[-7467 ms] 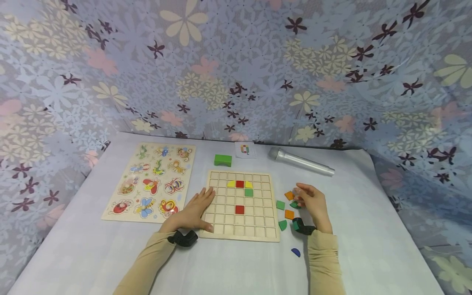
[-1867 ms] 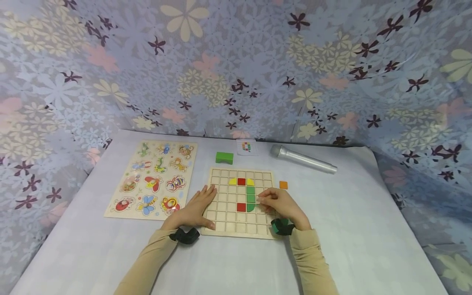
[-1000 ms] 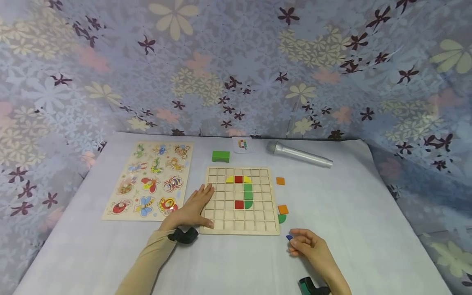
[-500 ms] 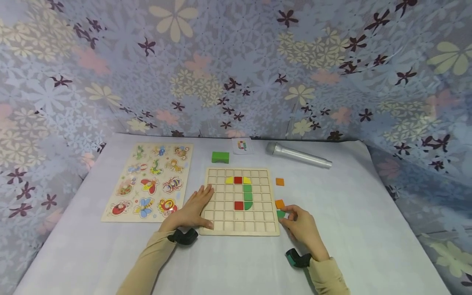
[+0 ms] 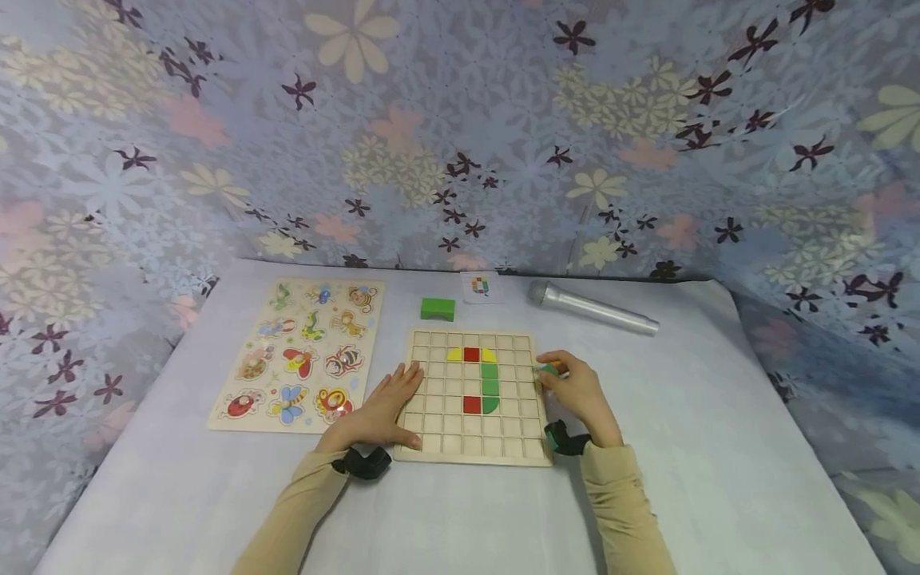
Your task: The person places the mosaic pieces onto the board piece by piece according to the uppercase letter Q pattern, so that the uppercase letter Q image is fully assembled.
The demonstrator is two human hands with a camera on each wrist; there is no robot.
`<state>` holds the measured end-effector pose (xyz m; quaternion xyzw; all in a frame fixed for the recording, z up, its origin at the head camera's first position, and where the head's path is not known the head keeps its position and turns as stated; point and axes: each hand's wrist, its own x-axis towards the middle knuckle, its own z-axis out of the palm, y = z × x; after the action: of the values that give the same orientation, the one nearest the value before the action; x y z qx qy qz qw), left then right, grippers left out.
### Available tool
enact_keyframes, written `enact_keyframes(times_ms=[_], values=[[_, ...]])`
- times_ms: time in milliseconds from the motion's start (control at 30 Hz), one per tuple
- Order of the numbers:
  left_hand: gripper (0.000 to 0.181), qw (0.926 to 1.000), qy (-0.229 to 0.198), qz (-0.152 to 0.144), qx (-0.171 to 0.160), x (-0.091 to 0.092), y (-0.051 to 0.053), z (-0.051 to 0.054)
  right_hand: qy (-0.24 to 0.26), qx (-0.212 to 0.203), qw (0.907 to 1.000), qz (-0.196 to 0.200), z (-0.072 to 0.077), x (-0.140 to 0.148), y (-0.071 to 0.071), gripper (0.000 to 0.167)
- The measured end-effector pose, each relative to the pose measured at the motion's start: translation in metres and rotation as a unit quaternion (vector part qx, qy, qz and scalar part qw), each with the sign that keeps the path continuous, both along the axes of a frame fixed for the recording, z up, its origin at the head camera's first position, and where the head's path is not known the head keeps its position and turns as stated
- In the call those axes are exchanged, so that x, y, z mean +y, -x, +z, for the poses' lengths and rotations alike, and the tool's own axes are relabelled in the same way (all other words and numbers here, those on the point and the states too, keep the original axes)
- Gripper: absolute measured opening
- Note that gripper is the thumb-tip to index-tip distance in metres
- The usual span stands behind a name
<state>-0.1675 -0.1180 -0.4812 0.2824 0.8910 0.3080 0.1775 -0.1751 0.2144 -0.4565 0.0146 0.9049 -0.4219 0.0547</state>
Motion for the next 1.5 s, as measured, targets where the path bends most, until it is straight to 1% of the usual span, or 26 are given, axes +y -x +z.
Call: enact_keyframes(times_ms=[67,167,267,300,467,567,667,767,900,1033,1100,1167,1267,1500], values=[[0.114,1.0000,0.004,0.005,-0.003,-0.001,0.000,0.000,0.040,0.001,0.9991,0.010,0.002,-0.012,0.007,0.027],[0.115,0.9999,0.003,0.003,-0.010,-0.001,0.001,0.000,0.084,-0.012,0.9961,0.024,-0.002,-0.033,0.012,0.022],[0.115,0.9999,0.004,0.001,-0.013,0.001,0.001,-0.001,0.103,-0.026,0.9937,0.036,-0.008,-0.055,0.013,0.018],[0.115,0.9999,0.002,0.002,-0.013,0.001,0.001,-0.001,0.102,-0.030,0.9936,0.039,-0.010,-0.061,0.012,0.018],[0.115,0.9999,0.003,0.006,-0.015,-0.001,0.000,-0.001,0.110,-0.031,0.9919,0.056,-0.013,-0.087,0.008,0.013],[0.115,0.9999,0.000,0.003,-0.014,-0.002,0.001,0.000,0.102,-0.024,0.9919,0.072,-0.014,-0.096,0.005,0.011],[0.115,0.9999,0.003,0.003,-0.013,-0.002,0.002,0.000,0.076,-0.008,0.9933,0.087,-0.016,-0.100,0.003,0.008],[0.114,0.9999,0.009,0.002,-0.011,-0.001,0.002,-0.001,0.057,-0.001,0.9941,0.092,-0.017,-0.103,0.001,0.007],[0.114,0.9999,0.008,0.004,-0.010,-0.001,0.002,0.000,0.047,0.001,0.9941,0.097,-0.019,-0.104,0.000,0.006],[0.114,0.9999,0.008,0.006,-0.011,-0.001,0.001,0.001,0.017,0.011,0.9940,0.107,-0.021,-0.106,-0.001,0.006],[0.114,0.9999,0.010,0.006,-0.012,-0.001,0.002,0.000,-0.007,0.020,0.9939,0.108,-0.021,-0.106,-0.002,0.006],[0.114,0.9999,0.010,0.006,-0.013,-0.001,0.002,0.000,-0.019,0.025,0.9938,0.106,-0.021,-0.107,-0.002,0.006],[0.114,0.9999,0.005,0.006,-0.015,-0.001,0.002,-0.001,-0.028,0.029,0.9938,0.104,-0.021,-0.108,-0.002,0.006],[0.114,0.9999,0.001,0.006,-0.013,-0.001,0.002,-0.002,-0.022,0.036,0.9936,0.105,-0.020,-0.108,-0.002,0.006]])
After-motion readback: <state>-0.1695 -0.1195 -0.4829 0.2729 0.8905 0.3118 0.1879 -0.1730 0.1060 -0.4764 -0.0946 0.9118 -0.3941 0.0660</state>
